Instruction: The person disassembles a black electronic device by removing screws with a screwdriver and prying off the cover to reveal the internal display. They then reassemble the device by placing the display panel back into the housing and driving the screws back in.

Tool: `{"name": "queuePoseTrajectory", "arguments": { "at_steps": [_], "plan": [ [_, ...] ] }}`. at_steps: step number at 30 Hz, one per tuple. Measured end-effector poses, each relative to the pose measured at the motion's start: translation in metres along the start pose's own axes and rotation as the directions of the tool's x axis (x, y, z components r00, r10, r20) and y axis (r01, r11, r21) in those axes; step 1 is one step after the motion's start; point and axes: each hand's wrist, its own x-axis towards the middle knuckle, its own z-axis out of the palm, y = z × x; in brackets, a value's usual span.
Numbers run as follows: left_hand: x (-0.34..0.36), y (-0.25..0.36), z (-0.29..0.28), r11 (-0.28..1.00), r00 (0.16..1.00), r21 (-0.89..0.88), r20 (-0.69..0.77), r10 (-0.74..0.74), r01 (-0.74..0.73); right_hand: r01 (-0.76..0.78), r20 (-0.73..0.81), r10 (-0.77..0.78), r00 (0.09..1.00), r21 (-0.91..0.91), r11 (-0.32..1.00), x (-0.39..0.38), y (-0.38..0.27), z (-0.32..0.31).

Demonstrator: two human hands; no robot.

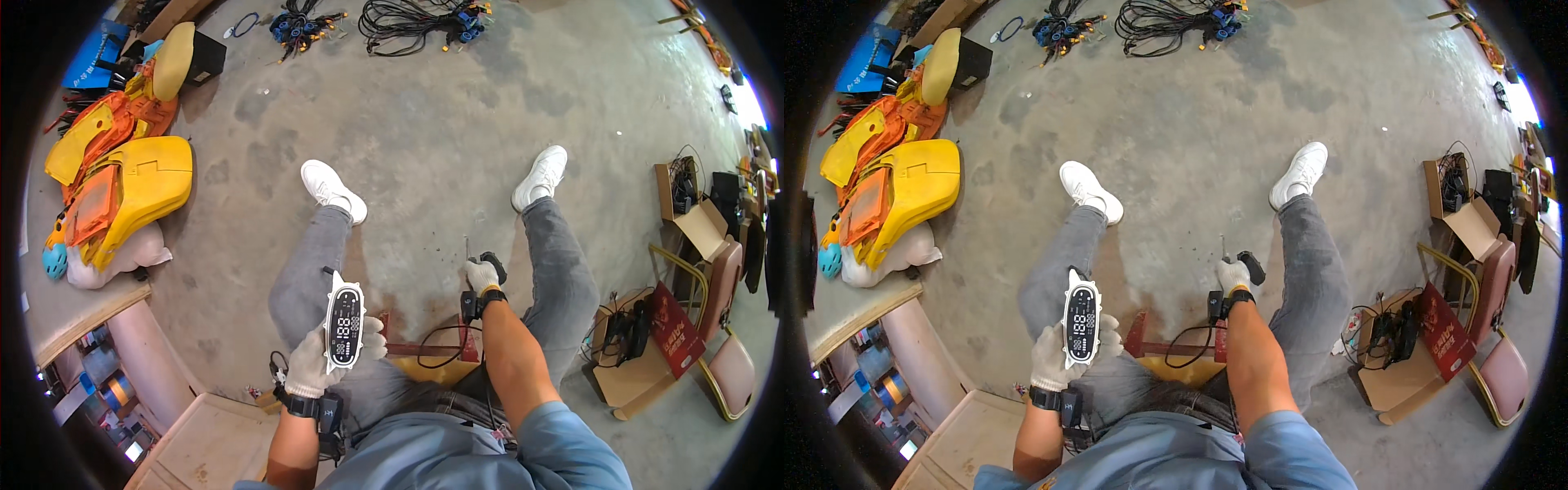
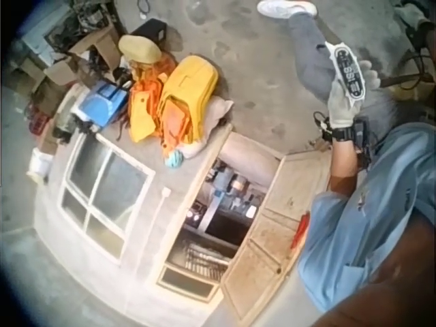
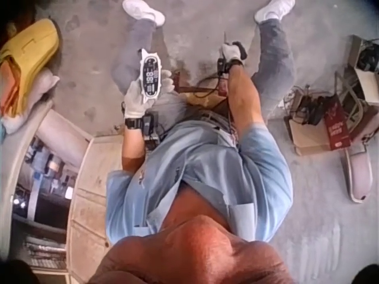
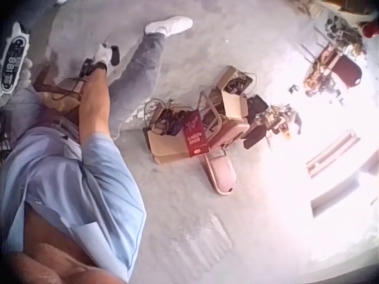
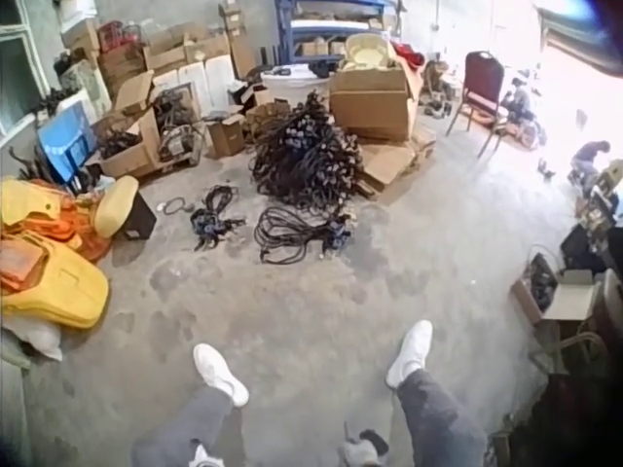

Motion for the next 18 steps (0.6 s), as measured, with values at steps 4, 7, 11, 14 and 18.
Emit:
{"name": "queuePoseTrajectory", "arguments": {
  "at_steps": [4,7,11,14,18],
  "plan": [
    [0.000,0.001,0.008,0.998,0.997,0.068,-0.079,-0.009,0.015,0.005,-0.070,-0.009,0.998,-0.059,0.998,0.010,0.010,0.009],
    [0.003,0.000,0.025,0.999,0.995,0.048,-0.102,0.009,-0.004,-0.025,-0.038,0.023,0.999,-0.030,0.999,0.009,0.004,0.010],
    [0.007,0.001,0.032,1.000,0.987,-0.012,-0.161,-0.016,0.014,-0.043,-0.045,0.044,0.998,0.023,0.999,0.012,0.008,0.008],
    [0.008,-0.001,0.030,1.000,0.983,0.006,-0.182,-0.014,0.016,-0.061,-0.036,0.062,0.997,0.050,0.997,0.009,0.004,0.002],
    [0.003,-0.001,0.033,0.999,0.977,0.052,-0.210,0.018,-0.008,-0.190,0.109,0.172,0.979,0.180,0.965,-0.018,-0.027,-0.009]
  ]
}}
